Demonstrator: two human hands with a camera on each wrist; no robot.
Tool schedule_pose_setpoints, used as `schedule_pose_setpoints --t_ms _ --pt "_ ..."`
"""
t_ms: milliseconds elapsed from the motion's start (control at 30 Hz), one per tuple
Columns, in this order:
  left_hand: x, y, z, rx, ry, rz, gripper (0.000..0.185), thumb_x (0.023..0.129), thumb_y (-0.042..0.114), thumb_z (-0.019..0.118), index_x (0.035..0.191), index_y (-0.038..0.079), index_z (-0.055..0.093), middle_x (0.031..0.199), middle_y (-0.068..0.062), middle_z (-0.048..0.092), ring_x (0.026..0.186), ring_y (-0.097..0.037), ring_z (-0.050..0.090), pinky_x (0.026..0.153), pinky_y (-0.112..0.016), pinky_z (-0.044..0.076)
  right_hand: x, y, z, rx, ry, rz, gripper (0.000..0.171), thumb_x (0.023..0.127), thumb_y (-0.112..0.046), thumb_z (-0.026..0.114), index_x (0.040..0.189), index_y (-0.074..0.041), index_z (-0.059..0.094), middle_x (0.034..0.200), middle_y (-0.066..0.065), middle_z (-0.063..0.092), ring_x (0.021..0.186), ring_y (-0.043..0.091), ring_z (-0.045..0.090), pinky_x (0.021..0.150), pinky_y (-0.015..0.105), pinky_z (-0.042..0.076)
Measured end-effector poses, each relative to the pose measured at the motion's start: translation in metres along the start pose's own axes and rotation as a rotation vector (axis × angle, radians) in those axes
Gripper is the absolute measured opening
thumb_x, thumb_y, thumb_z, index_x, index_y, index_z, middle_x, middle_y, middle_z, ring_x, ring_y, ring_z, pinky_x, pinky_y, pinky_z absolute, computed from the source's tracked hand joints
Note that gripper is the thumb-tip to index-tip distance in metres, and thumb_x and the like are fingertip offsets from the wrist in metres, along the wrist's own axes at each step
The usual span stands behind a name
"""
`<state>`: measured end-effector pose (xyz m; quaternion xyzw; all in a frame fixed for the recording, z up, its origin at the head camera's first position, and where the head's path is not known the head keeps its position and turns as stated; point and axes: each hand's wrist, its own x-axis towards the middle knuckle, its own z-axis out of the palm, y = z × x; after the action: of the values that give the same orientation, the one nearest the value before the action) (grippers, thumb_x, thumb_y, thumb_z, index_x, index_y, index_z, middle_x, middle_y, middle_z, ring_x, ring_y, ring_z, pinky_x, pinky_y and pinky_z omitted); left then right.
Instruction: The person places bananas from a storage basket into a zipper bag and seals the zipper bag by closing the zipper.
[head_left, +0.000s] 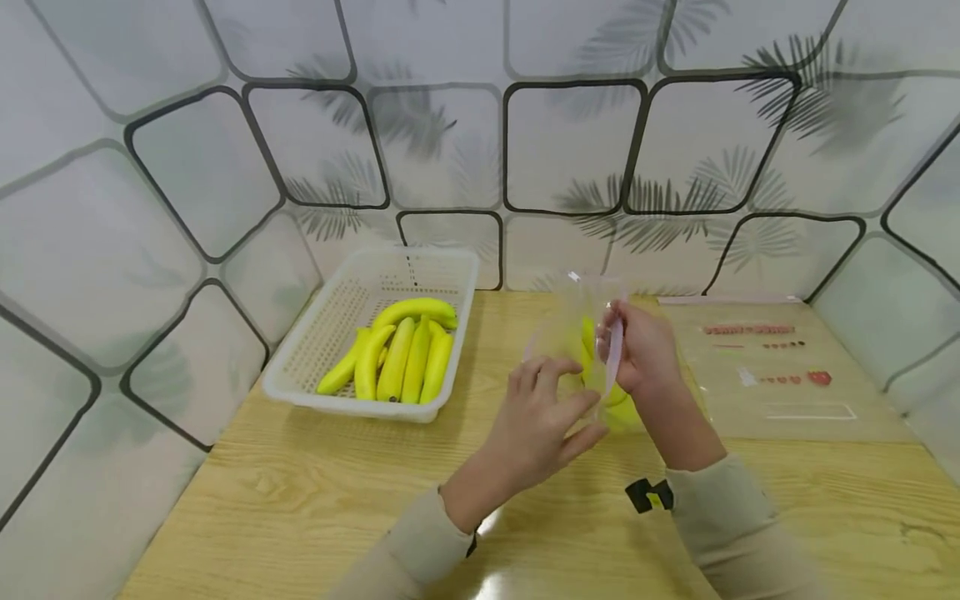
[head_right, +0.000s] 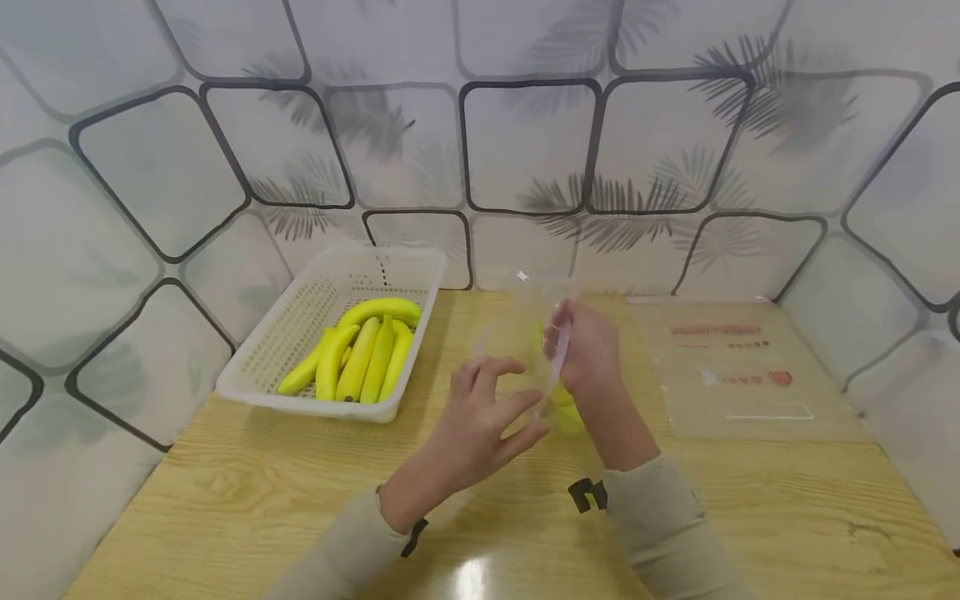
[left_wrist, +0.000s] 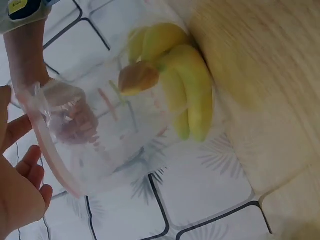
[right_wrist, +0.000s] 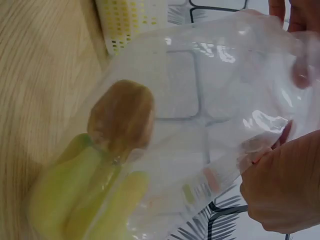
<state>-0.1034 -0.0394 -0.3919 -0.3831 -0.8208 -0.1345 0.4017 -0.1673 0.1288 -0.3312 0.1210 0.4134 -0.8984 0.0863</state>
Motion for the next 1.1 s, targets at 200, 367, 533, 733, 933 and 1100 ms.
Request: schedule_pose_setpoints --t_ms 200,367,533,733,933,1100 --pt "-0.008 -0.014 -0.007 -0.255 -0.098 -0.398 0.024 0.102 0.024 0.054 0.113 0.008 0.067 0.122 -0.02 0.052 0.107 -0.034 0.049 0.083 -0.042 0.043 0.009 0.025 -0.003 -0.262 0.109 -0.152 0.011 0.108 -0.022 0.038 0.107 -0.012 0.037 0.062 -0.005 0.042 0.043 0.004 0.035 0.037 0.015 0.03" --pt "-0.01 -0.032 -0.011 -0.483 -0.259 -0.683 0.029 0.096 0.003 0.053 0.124 -0.002 0.059 0.105 -0.013 0.06 0.075 -0.018 0.051 0.063 -0.025 0.045 0.008 0.036 -0.011 -0.273 0.066 -0.15 0.014 0.108 -0.025 0.039 0.106 -0.011 0.04 0.059 -0.007 0.04 0.041 0.003 0.035 0.036 0.015 0.029" --pt "-0.011 -0.04 -0.012 -0.543 -0.288 -0.806 0.038 0.087 -0.006 0.05 0.125 -0.009 0.056 0.128 -0.02 0.052 0.068 -0.014 0.04 0.058 -0.02 0.038 -0.003 0.04 -0.017 -0.37 0.099 -0.231 0.019 0.107 -0.026 0.042 0.105 -0.008 0.047 0.055 -0.006 0.042 0.038 0.004 0.034 0.034 0.016 0.028" --pt "-0.008 -0.042 -0.011 -0.494 -0.214 -0.813 0.037 0.087 -0.005 0.049 0.122 -0.01 0.059 0.128 -0.019 0.052 0.059 -0.011 0.034 0.055 -0.021 0.036 -0.011 0.034 -0.016 -0.362 0.131 -0.361 0.02 0.107 -0.022 0.043 0.104 -0.004 0.051 0.054 -0.005 0.045 0.035 0.006 0.034 0.033 0.017 0.027" --pt "-0.009 -0.048 -0.008 -0.528 -0.219 -0.814 0.032 0.09 0.001 0.051 0.119 -0.005 0.063 0.127 -0.016 0.054 0.059 -0.01 0.04 0.054 -0.021 0.039 -0.006 0.033 -0.016 -0.27 0.108 -0.298 0.019 0.106 -0.022 0.044 0.1 -0.006 0.051 0.053 -0.005 0.045 0.038 0.005 0.035 0.034 0.015 0.028" --pt "-0.009 -0.062 -0.013 -0.651 -0.202 -0.858 0.028 0.097 0.011 0.051 0.122 0.004 0.063 0.123 -0.012 0.057 0.07 -0.013 0.052 0.057 -0.024 0.046 0.006 0.036 -0.014 -0.243 0.092 -0.259 0.022 0.105 -0.022 0.049 0.089 -0.007 0.045 0.051 -0.005 0.044 0.036 0.004 0.035 0.032 0.015 0.028"
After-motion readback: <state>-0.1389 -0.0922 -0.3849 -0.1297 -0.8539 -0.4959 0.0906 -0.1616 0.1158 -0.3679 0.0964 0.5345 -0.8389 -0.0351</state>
